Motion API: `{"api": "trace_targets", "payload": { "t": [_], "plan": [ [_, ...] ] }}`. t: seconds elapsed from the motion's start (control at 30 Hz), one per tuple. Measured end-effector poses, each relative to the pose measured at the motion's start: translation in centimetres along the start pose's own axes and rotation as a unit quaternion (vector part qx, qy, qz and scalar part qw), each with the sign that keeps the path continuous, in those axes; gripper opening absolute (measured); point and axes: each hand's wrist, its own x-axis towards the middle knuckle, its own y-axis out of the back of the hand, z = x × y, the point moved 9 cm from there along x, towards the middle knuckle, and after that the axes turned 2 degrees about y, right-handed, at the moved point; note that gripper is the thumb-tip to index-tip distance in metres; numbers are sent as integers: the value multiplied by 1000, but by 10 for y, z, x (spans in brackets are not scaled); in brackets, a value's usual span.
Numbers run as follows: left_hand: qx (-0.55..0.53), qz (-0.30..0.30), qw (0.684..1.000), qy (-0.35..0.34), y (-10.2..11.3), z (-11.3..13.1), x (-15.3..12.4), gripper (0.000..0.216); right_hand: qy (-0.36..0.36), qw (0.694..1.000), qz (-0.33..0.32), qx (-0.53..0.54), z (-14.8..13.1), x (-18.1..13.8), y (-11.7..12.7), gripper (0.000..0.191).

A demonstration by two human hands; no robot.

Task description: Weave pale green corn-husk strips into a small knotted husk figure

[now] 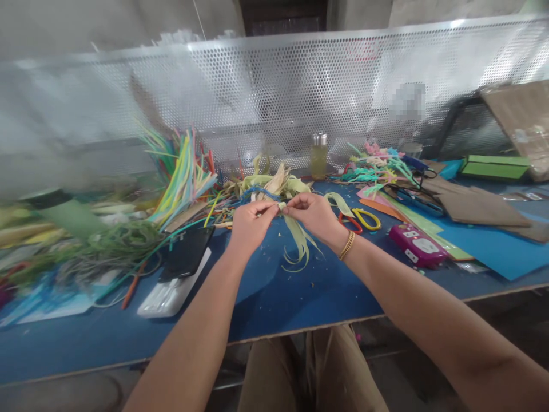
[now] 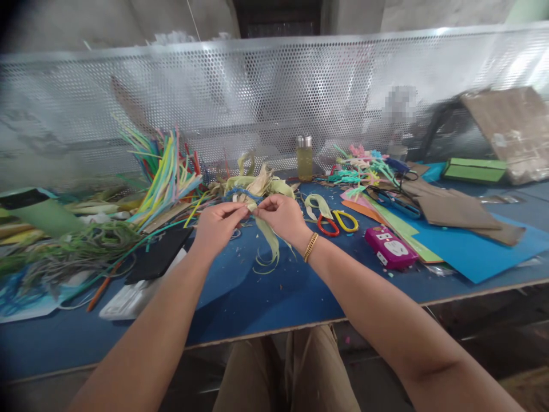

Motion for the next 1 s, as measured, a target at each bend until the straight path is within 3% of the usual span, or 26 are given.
{"api": "trace_targets", "payload": {
  "t": [0.5, 0.77, 0.9, 1.0],
  "plan": [
    [60, 12, 996, -61, -1, 18, -5, 17, -8, 1000, 1, -8, 1, -1, -2, 17],
    [18, 7, 1000, -2, 4, 2, 2, 23, 27, 997, -33, -70, -9, -4, -5, 23],
    [3, 11, 1000, 7, 6, -1, 3, 23, 12, 996, -73, -49, -2, -4, -14, 16],
    [-40, 17, 998, 49, 4, -10, 2, 28, 6, 997, -51, -51, 2, -3, -13, 15]
  ]
}}
